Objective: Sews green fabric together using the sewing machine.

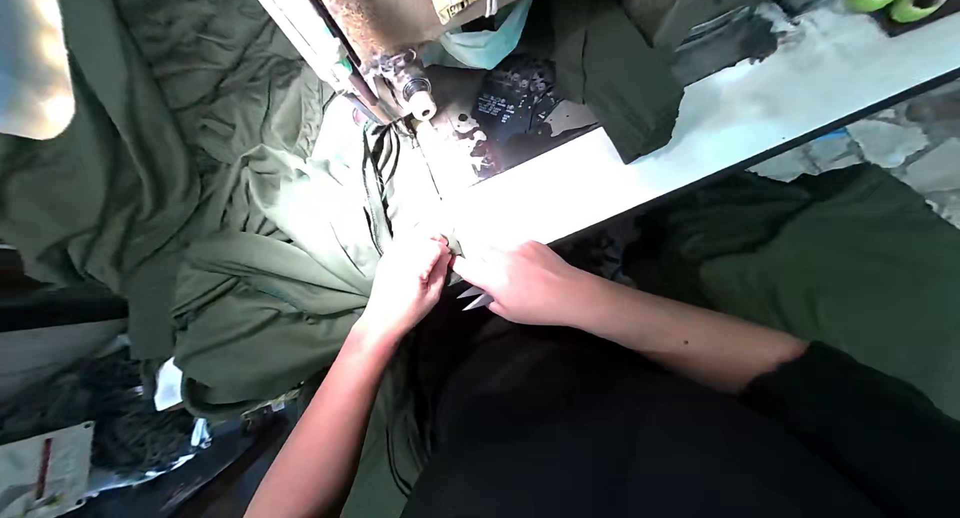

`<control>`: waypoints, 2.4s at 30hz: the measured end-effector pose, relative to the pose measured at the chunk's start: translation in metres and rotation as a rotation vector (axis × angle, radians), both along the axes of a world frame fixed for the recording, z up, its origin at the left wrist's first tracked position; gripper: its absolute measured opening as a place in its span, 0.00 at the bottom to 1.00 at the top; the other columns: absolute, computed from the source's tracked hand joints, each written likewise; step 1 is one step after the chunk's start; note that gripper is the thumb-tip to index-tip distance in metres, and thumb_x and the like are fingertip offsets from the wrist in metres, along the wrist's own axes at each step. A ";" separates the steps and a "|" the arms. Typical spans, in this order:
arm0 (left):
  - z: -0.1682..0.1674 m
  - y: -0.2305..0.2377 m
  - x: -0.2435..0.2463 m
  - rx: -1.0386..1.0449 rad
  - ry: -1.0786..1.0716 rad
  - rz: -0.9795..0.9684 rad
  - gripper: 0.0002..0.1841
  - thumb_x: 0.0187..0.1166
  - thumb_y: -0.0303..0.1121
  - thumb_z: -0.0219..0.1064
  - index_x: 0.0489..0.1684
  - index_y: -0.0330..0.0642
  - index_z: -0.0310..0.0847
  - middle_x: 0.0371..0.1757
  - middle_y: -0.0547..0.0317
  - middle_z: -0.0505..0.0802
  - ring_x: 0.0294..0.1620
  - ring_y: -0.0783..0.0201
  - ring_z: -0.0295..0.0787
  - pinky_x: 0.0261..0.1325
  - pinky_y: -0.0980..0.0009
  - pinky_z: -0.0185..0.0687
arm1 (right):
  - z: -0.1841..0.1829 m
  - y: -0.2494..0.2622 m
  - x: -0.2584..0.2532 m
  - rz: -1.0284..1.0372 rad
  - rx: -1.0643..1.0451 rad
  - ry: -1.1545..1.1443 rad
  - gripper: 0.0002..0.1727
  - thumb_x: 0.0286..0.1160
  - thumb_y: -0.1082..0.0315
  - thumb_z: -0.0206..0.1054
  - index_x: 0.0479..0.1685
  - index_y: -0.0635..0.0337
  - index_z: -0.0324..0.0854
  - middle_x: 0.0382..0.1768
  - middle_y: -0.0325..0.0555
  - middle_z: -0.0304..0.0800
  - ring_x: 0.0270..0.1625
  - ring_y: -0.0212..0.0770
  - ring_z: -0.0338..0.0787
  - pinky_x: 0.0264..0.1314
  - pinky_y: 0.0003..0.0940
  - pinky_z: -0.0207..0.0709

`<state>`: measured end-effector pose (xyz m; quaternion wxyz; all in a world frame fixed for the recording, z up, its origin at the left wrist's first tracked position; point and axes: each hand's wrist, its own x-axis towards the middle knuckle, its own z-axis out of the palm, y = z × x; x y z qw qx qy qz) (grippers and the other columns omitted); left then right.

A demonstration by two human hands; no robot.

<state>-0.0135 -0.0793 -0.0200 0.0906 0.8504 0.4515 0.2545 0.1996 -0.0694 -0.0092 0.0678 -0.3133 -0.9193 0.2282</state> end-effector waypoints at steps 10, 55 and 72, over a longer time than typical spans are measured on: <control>0.048 0.094 0.019 -0.170 0.265 0.366 0.15 0.86 0.30 0.57 0.48 0.28 0.89 0.49 0.32 0.92 0.57 0.35 0.89 0.63 0.37 0.75 | -0.001 -0.001 0.000 -0.005 0.032 0.011 0.25 0.70 0.67 0.73 0.70 0.57 0.84 0.65 0.58 0.86 0.37 0.52 0.92 0.27 0.46 0.80; -0.008 0.010 -0.001 0.012 0.088 0.149 0.16 0.83 0.31 0.59 0.51 0.30 0.92 0.67 0.36 0.91 0.72 0.35 0.85 0.73 0.43 0.76 | -0.011 -0.003 0.002 -0.006 0.188 0.069 0.31 0.56 0.67 0.78 0.69 0.57 0.86 0.54 0.56 0.91 0.34 0.52 0.91 0.24 0.44 0.78; -0.004 0.021 0.003 0.081 0.146 0.038 0.16 0.70 0.36 0.64 0.40 0.31 0.92 0.53 0.39 0.94 0.58 0.37 0.89 0.61 0.41 0.78 | 0.000 0.012 0.001 -0.095 -0.077 0.384 0.25 0.61 0.73 0.73 0.64 0.65 0.87 0.50 0.54 0.93 0.43 0.48 0.92 0.43 0.45 0.86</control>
